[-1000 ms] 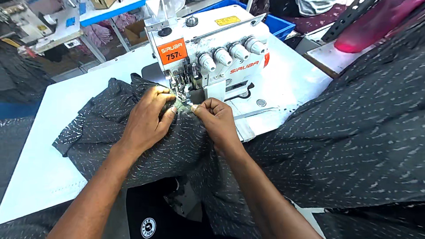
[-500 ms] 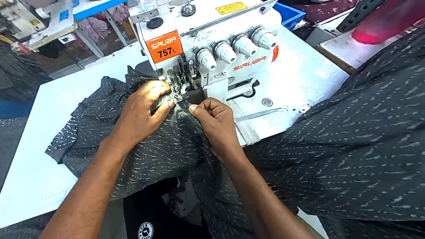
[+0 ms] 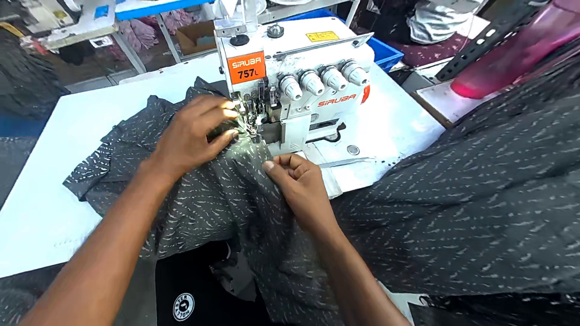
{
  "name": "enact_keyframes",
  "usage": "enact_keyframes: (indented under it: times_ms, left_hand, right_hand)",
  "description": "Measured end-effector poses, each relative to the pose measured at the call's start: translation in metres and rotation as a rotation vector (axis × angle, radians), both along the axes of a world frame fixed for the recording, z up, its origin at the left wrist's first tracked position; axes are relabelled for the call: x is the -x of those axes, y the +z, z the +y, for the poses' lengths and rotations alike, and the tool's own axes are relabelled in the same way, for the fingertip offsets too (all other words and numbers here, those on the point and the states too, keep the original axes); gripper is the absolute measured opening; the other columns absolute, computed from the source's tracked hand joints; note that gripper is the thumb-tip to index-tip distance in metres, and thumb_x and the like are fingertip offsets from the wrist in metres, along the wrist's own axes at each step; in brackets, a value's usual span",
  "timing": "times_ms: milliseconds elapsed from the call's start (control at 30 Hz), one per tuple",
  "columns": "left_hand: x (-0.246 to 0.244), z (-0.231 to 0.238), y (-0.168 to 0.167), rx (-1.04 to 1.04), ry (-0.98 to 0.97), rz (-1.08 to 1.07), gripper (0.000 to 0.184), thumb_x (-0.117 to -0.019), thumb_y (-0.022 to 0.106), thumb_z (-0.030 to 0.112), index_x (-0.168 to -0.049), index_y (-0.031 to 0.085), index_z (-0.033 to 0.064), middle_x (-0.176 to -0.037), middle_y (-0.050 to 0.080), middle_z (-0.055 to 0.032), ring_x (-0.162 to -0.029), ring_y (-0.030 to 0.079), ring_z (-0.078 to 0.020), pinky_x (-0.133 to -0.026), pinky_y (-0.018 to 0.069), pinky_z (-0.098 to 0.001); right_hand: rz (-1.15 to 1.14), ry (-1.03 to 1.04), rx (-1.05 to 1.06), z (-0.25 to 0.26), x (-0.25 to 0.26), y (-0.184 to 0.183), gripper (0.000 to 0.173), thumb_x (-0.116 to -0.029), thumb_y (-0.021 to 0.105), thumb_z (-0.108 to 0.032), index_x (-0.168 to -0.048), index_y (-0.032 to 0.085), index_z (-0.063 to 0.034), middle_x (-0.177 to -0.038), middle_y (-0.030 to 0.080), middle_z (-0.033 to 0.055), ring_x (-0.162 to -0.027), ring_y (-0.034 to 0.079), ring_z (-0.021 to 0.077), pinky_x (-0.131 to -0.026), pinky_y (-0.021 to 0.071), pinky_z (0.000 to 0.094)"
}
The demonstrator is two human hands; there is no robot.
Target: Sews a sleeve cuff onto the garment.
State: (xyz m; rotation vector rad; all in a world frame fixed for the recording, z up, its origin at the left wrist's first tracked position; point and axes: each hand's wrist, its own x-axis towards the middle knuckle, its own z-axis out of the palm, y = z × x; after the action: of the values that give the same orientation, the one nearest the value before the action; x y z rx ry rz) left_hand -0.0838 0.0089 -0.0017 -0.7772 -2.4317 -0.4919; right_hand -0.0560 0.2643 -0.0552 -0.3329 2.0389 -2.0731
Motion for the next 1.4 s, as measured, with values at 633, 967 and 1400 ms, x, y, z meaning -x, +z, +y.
enact_keyframes:
  times_ms: [633, 967, 1400]
  left_hand:
    - [-0.014, 0.004, -0.019, -0.196, -0.060, -0.171, 0.021, -0.0978, 0.065, 0.021, -0.107, 0.080, 0.0096, -0.119, 0.073, -0.0053, -0.123, 0.061, -0.0191, -0.110, 0.0469, -0.0386]
    - [0.011, -0.014, -0.014, -0.130, -0.160, -0.138, 0.022, -0.0971, 0.064, 0.017, -0.106, 0.079, 0.0054, -0.119, 0.072, -0.0095, -0.125, 0.062, -0.0225, -0.114, 0.0460, -0.0416]
    - [-0.028, 0.028, -0.017, -0.196, 0.235, -0.153, 0.024, -0.0970, 0.065, 0.026, -0.109, 0.080, 0.0131, -0.117, 0.073, -0.0005, -0.118, 0.062, -0.0142, -0.102, 0.0495, -0.0334]
  right_hand:
    - [0.016, 0.100, 0.096, -0.002, -0.006, -0.004, 0.021, -0.1036, 0.064, -0.025, -0.101, 0.072, -0.0058, -0.069, 0.066, 0.0111, -0.051, 0.059, 0.0170, -0.045, 0.0499, 0.0284]
    - [0.150, 0.035, 0.015, -0.014, 0.003, -0.011, 0.021, -0.1018, 0.067, -0.026, -0.093, 0.070, -0.0077, -0.060, 0.059, 0.0034, -0.046, 0.050, 0.0132, -0.042, 0.0407, 0.0263]
    - [0.091, 0.114, 0.072, -0.007, 0.008, -0.008, 0.024, -0.1051, 0.059, -0.022, -0.092, 0.071, -0.0057, -0.061, 0.058, 0.0063, -0.047, 0.052, 0.0147, -0.042, 0.0427, 0.0281]
